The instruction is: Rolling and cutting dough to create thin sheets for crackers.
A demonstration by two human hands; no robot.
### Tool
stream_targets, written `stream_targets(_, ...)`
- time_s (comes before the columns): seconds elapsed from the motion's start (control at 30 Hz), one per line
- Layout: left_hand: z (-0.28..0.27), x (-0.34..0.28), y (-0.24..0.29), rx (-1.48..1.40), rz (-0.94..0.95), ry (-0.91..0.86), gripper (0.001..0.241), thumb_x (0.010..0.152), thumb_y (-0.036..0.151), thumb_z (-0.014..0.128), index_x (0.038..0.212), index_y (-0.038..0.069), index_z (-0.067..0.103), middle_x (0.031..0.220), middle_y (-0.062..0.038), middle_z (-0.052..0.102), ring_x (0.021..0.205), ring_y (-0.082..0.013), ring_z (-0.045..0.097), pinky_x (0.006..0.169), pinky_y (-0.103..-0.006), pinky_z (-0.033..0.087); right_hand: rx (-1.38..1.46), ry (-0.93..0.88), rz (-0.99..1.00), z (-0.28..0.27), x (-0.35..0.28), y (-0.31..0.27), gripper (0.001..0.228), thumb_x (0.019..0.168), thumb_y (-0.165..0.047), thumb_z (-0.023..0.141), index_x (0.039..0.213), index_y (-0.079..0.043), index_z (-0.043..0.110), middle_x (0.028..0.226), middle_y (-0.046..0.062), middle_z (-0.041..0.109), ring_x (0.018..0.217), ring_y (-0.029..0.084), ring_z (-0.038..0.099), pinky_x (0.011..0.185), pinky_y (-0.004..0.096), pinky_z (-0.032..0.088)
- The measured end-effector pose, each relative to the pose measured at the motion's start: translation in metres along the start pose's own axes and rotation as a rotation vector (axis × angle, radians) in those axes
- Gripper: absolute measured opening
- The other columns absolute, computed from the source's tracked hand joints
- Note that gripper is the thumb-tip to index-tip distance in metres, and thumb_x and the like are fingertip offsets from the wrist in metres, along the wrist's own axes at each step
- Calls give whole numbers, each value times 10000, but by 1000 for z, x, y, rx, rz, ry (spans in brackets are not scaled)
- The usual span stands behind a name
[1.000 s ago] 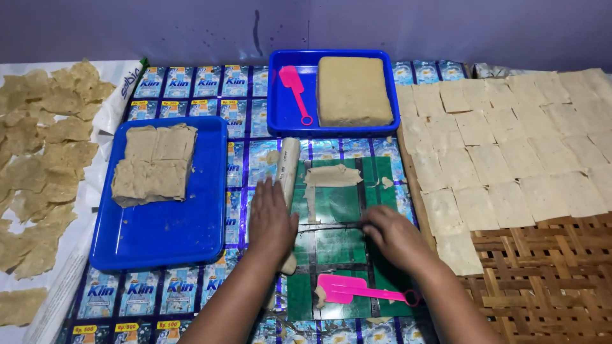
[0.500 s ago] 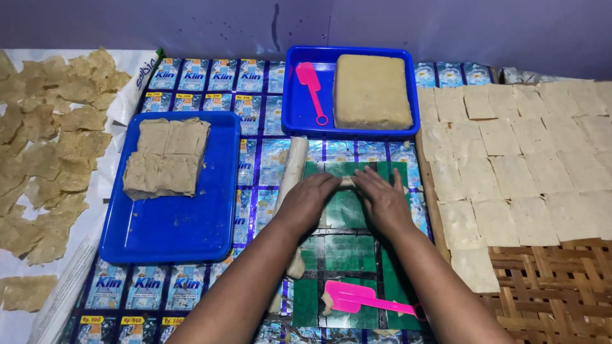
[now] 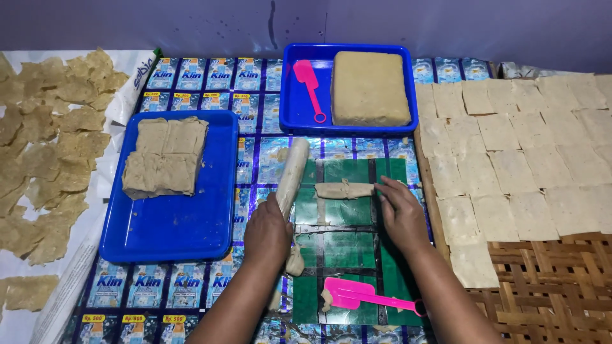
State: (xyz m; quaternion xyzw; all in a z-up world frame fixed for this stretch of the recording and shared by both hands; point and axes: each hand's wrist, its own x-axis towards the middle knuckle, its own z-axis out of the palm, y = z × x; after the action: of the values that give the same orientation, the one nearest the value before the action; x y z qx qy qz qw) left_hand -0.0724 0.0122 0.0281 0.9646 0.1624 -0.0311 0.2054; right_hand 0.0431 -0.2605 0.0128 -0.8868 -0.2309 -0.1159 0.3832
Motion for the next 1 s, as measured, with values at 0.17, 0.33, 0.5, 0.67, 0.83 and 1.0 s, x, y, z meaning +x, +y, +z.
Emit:
stream_targets(0.17,-40,3,31,-17,284,-82,720,841,190,736,1491,88,442,1260,-170,640,1175,-410,608,976,-506,498,-230,161,-347,-28,38,-48,269,1006,-202,616,1257,-167,708,1373,85,629,1276,309,604,1131,523,381)
stream_targets(0.33,-33,46,49,-20,549,-144,709,851,256,753,1489,196,450,1352,-99,631,1301,-338,555,1039,-507,468,-520,-71,-436,-5,64,-13,393,1034,-519,490,883,-196,654,880,34,680,870,252,703,956,458,500)
stream_targets(0.5,-12,83,41,-31,523,29,403,980,525,538,1088,157,663,1028,-80,671,1064,-315,648,870,-473,556,-590,-60,-306,25,69,34,363,1045,-495,455,849,-228,603,800,-26,588,855,216,699,733,380,545)
stream_targets(0.67,14,102,44,9,346,97,426,1066,480,344,998,166,624,887,-58,591,953,-306,658,756,-466,572,-620,-58,-258,32,72,38,330,1029,-466,456,835,-245,606,768,-26,566,832,204,683,703,358,547)
stream_targets(0.83,18,108,46,49,270,48,438,1066,464,312,973,172,625,882,-68,623,953,-305,680,780,-468,581,-659,-126,-142,37,72,45,367,1034,-488,421,838,-256,628,776,-36,592,871,186,697,711,338,561)
stream_targets(1.0,13,117,48,42,206,-64,522,1058,499,260,956,166,649,860,-72,670,921,-313,713,786,-480,573,-589,-344,23,34,83,39,410,1020,-490,391,882,-222,668,844,39,672,911,274,714,749,440,578)
